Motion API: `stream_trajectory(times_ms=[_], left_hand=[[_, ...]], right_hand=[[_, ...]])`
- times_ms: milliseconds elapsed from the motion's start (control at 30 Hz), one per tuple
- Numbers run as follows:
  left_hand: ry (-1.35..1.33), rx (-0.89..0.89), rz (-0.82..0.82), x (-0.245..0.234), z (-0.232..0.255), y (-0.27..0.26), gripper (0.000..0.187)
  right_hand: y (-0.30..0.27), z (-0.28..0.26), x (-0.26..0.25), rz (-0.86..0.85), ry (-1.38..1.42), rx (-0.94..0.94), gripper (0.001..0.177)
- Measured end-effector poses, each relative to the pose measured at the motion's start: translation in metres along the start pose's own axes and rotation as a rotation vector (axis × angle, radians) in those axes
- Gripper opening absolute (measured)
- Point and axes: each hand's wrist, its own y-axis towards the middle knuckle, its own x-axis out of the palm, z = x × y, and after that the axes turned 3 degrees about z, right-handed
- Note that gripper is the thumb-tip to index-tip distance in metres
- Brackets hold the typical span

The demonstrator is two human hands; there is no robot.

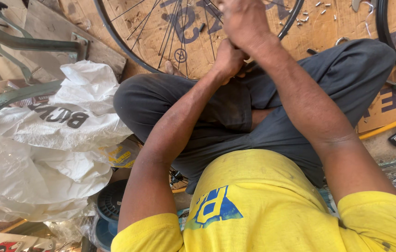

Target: The person sits on the floor and works on a bicycle wheel, repeatedly inserting and tightening small metal nipples onto the spokes. The person uses their hands to manipulate the wheel and the small parts, occasionally rotating the wheel to access different sections.

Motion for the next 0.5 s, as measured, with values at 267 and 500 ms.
stream_trajectory(times_ms=[267,500], left_hand=[[0.264,0.186,0.079,0.003,-0.047,0.031,0.017],[0.720,0.274,0.003,-0.001,-0.030,0.011,0.032]], right_hand=[[-0.042,0.001,0.009,0.048,0.433,0.331,0.007],[-0.058,0.010,0.009,-0.085,0.664,0.450,0.018]])
